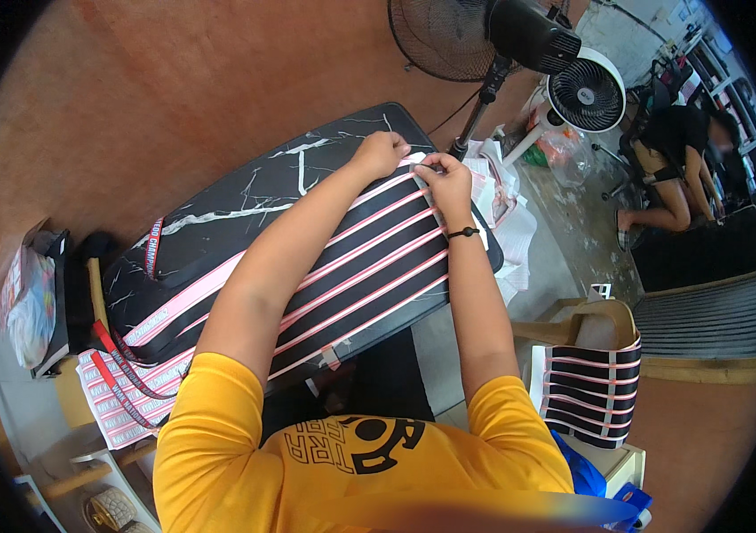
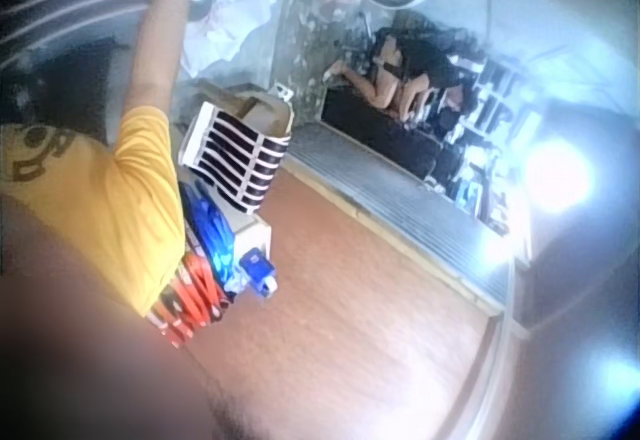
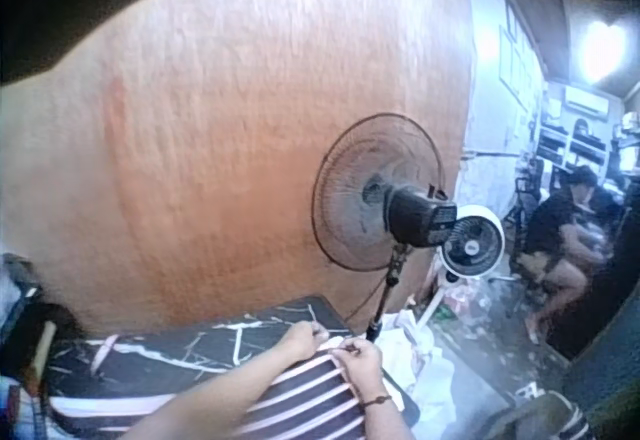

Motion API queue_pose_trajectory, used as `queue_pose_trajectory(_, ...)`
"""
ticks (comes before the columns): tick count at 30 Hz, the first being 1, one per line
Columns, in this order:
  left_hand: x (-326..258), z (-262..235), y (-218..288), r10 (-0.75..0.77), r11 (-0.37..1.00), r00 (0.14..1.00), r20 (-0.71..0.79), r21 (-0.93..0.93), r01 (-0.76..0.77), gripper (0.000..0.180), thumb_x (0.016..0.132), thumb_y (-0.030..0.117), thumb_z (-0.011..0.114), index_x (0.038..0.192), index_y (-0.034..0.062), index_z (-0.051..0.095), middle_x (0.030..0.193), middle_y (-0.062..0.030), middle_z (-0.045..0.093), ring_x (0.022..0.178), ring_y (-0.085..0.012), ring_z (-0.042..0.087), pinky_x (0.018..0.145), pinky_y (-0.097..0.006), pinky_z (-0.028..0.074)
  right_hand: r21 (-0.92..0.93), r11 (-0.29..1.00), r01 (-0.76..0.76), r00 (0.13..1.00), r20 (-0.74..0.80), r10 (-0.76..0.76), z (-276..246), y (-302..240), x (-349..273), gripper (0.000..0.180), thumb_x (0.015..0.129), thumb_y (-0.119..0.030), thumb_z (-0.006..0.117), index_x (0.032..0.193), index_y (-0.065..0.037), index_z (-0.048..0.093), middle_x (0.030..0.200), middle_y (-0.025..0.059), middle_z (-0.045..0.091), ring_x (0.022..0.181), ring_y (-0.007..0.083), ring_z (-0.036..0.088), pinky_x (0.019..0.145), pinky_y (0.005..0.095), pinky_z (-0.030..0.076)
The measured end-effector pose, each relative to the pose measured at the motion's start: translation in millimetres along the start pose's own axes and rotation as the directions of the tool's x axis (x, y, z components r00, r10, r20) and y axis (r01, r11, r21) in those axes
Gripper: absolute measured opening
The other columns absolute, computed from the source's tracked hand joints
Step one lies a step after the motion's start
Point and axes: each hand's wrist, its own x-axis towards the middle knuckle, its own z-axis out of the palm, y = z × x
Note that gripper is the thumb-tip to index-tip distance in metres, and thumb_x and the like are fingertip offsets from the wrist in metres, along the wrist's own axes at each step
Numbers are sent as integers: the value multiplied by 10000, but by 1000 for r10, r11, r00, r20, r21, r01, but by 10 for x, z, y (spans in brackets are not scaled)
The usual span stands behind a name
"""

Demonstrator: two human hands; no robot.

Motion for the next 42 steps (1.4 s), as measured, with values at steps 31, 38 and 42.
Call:
queue_pose_trajectory(31,-27,-1225,144,138,906,990,-4,404,-125,316,862,109,675,1142,7,569,1071,-248,671,1005,-429,644,855,-465,513,-170,972,160,983,119,-141,38,137,21,527,718,52,767,1207,-49,599,1164,87,577,840,149,574,761,268,514)
queue_pose_trajectory(38,-516,-223,336,48,977,999,8,207,-49,490,748,239,824,1169,69,642,1132,-205,637,1086,-357,615,917,-417,489,-41,990,137,987,87,-133,10,255,79,271,722,48,755,979,-21,704,1056,110,613,849,194,639,697,292,526)
queue_pose_trajectory(42,-754,-73,435,-20,986,989,-150,160,44,325,825,201,745,1088,54,620,1071,-208,617,1035,-400,611,882,-489,481,-354,860,367,930,155,-333,62,205,15,281,674,-34,806,945,-23,732,972,126,648,891,305,641,791,353,516)
